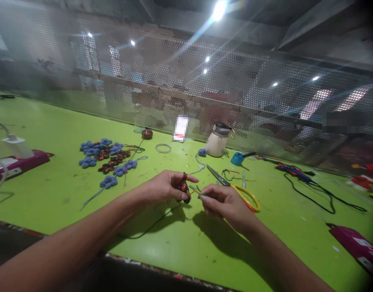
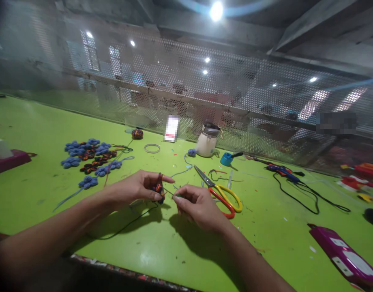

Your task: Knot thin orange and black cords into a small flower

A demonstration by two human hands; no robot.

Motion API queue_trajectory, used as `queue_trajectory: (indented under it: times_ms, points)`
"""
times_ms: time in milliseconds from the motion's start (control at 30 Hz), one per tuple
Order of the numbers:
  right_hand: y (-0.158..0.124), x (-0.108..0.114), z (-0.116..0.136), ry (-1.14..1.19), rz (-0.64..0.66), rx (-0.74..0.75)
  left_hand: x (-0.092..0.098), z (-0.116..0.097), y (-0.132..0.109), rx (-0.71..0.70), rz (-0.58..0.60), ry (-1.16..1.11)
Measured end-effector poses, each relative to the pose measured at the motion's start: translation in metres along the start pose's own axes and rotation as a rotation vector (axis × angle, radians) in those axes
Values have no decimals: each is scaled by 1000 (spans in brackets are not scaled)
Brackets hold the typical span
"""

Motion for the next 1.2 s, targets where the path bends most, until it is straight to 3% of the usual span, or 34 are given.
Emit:
queue_trajectory:
  times_ms: [100, 200, 367, 467, 600, 667, 800, 967, 1067, 1200]
  points:
    - [1, -3, -1, 33, -14, -14, -1, -2, 0, -85, 8, 30]
    - [1, -9, -1, 83, 6, -45, -5, -2, -3, -215, 16, 215]
    - [1, -19, -4, 276, -42, -101, -14, 2, -8, -474, -124, 567]
    - [2, -23, -3, 373, -96, -67, -15, 5, -8, -515, -203, 375]
    - [1, -24, -1, 314, -161, 28, -10, 8, -2, -373, -176, -141]
    - [0, -21, -1, 224, -197, 61, -8, 8, 0, -311, -155, -274]
    - [-2, -10, 0, -56, -283, 134, -4, 6, -1, -263, -102, -328]
    - [-8, 5, 11, -522, -436, 360, -3, 0, -5, -247, -78, -357]
    - [-9, 9, 16, -619, -439, 430, -3, -2, -7, -247, -51, -386]
    - [-9, 13, 16, -587, -378, 394, -2, -1, -6, -268, -37, -407]
Point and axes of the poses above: each hand's wrist, its own y-axis towards the middle knuckle, its own x-axis out of the back of the hand, z = x × y, the point moved 3 cm from there along y, towards the middle knuckle, and after that the axes turned 15 degrees about -y, right-handed, at the moved point
